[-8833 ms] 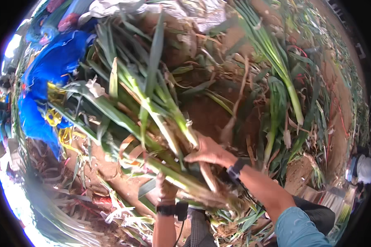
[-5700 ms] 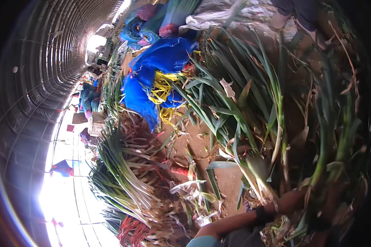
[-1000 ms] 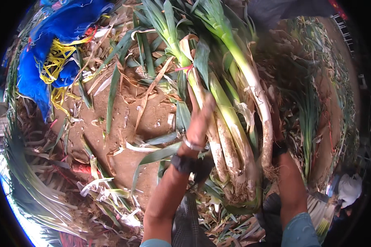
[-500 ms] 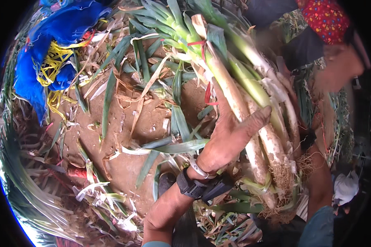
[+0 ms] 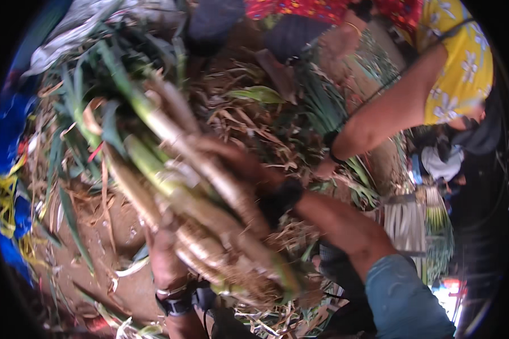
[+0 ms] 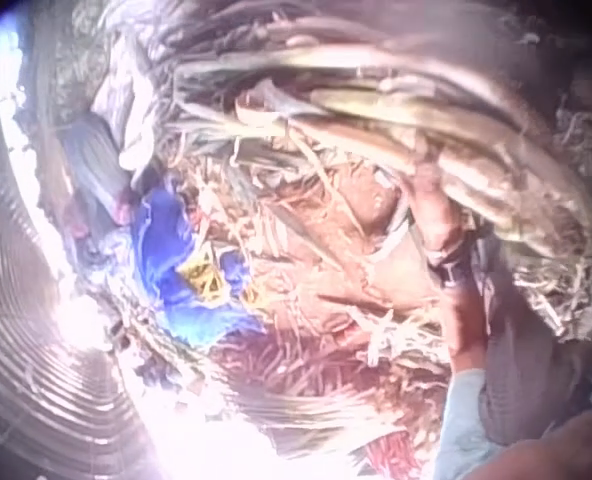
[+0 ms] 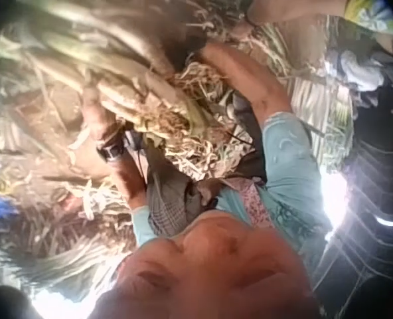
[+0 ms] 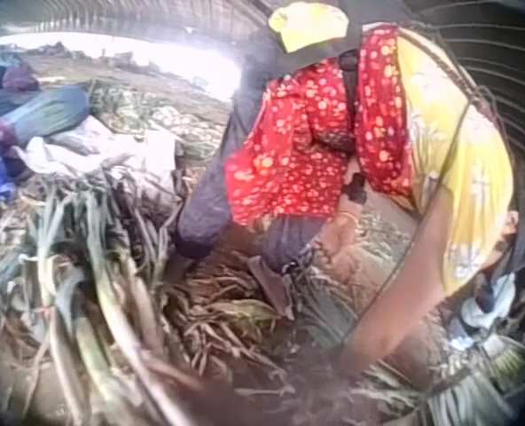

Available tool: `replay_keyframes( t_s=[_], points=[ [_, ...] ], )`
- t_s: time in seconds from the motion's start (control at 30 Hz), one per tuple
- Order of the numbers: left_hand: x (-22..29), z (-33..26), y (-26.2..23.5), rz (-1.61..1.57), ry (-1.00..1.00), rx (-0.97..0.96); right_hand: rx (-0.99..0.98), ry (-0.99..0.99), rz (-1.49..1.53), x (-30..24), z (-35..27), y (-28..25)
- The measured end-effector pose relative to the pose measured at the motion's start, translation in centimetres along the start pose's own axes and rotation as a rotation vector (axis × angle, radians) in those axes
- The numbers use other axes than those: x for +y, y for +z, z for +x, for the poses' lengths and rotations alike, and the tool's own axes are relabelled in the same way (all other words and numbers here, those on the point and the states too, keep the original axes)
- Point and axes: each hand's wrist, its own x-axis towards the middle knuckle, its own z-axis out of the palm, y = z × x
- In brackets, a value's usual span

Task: Peeling the outer layers and cleaning large leeks in a sorting area.

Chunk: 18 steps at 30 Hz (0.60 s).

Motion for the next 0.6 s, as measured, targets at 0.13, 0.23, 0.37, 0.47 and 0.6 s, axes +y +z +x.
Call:
replay_keyframes(
  t_s=[0.13, 0.23, 0.37, 0.47, 0.6],
  points=[
    [-2.0, -0.9, -3.8, 0.133, 0.080, 0.102, 0.195, 0.019, -0.012, -1.8, -1.4, 5.1],
    [-3.4, -0.6, -7.7, 0.128, -0.042, 0.086, 0.306, 0.058, -0.111, 2.7, -1.5, 4.7],
    [-7.1, 2.1, -15.7, 0.336, 0.078, 0.141, 0.260, 0.184, -0.016, 5.5, -2.9, 7.8],
    [-7.4, 2.2, -16.9, 0.344, -0.119, 0.106, 0.259, 0.309, -0.206, 7.1, -6.8, 6.6],
    [-8.2, 2.4, -16.2, 0.285, 0.078, 0.046, 0.428, 0.397, 0.018, 7.6, -11.9, 3.8]
  ],
)
